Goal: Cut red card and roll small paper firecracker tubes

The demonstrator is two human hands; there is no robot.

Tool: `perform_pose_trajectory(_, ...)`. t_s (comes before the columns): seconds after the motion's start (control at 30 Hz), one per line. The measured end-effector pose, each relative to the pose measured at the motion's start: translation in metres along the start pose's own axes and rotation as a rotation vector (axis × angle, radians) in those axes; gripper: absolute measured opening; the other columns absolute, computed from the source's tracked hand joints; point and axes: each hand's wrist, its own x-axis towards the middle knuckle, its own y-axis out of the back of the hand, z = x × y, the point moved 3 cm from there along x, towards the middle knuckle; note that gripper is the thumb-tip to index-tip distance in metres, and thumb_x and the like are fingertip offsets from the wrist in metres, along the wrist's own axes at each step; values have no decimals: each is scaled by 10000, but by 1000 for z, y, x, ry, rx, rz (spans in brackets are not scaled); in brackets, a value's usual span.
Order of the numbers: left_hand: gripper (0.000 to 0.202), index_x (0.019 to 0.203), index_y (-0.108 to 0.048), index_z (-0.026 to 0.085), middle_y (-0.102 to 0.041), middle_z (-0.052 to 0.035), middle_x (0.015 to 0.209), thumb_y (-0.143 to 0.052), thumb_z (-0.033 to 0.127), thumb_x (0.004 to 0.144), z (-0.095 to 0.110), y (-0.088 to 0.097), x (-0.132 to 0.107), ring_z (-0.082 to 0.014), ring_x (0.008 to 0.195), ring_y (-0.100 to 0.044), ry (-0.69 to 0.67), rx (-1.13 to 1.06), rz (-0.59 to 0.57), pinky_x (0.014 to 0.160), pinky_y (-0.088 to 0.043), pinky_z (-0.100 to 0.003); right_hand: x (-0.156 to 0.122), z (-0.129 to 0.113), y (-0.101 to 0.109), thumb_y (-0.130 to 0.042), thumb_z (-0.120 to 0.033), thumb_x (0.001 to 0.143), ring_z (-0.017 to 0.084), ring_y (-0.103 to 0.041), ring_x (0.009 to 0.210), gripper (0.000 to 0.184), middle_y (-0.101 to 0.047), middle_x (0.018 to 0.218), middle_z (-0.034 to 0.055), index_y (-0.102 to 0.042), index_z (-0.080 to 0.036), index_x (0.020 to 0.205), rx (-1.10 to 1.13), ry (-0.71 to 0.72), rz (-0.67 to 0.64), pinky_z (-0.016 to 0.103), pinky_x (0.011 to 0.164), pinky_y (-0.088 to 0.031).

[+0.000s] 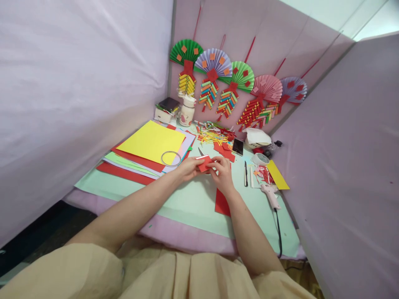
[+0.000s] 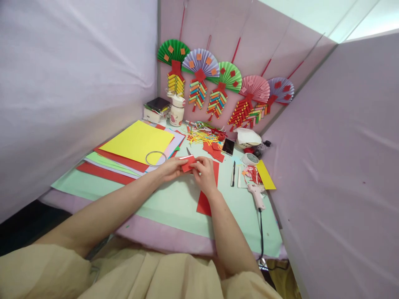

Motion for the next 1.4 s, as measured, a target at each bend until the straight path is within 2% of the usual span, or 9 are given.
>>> perform_pose_trajectory(0.1,137,912,-644,85,-710,-93,841,-512,67,879,2,3,2,-151,715,-675,-54,-35,9,747,-566,-299,0,0,0,-501,-161,822,233,-513,1036,223,-584,1065,75,-696,-250,884,4,-17,21,424,930,-413)
perform_pose_trajectory(0.2,162,920,-647,75,-713,-97,848,-493,48,881,2,2,3,-151,747,-684,-44,-60,4,764,-557,-285,1,9,4,-494,-206,823,218,-540,1025,198,-586,1037,77,-680,-224,889,132,-158,101,385,909,-433)
perform_pose_trajectory(0.3,150,950,-655,81,-717,-89,885,-548,48,850,-3,0,3,-139,785,-682,-14,-12,-30,790,-539,-264,2,19,3,-545,-314,822,191,-580,901,187,-623,977,61,-657,-204,924,285,-346,114,336,810,-467)
perform_pose_trajectory(0.43,208,983,-653,108,-709,-67,889,-674,119,776,-11,-1,4,-130,768,-667,-34,143,-84,764,-520,-257,1,25,-2,-623,-415,772,163,-569,722,242,-652,826,28,-651,-192,863,333,-432,58,289,670,-467)
perform_pose_trajectory(0.63,235,945,-615,128,-664,-18,740,-646,125,712,-16,6,9,-113,617,-615,-129,505,-48,567,-467,-198,-2,30,-5,-611,-458,768,148,-524,628,256,-614,690,-6,-619,-203,783,342,-491,27,269,609,-440)
perform_pose_trajectory(0.73,263,914,-601,137,-622,21,642,-644,98,657,-17,8,9,-97,525,-562,-129,581,-36,479,-401,-172,-3,32,-6,-583,-473,786,144,-496,577,271,-573,611,-22,-598,-208,736,320,-510,-6,264,576,-417)
perform_pose_trajectory(0.97,283,814,-654,161,-646,28,599,-691,105,539,-28,4,-7,-142,522,-591,88,769,-327,450,-410,-196,-2,41,3,-497,-489,834,155,-499,609,301,-576,627,-19,-554,-219,714,194,-529,72,273,622,-403)
perform_pose_trajectory(1.17,339,900,-659,125,-683,-27,678,-702,112,564,-31,10,-2,-167,601,-646,119,656,-284,542,-503,-231,-1,36,2,-506,-432,823,156,-494,606,261,-576,625,-16,-546,-221,674,137,-500,23,278,614,-388)
perform_pose_trajectory(1.4,371,958,-625,136,-662,-2,646,-657,73,594,-28,4,-3,-163,608,-662,123,592,-202,602,-563,-270,-2,34,-2,-498,-401,827,168,-533,623,242,-606,641,-8,-563,-222,677,124,-480,-28,289,626,-394)
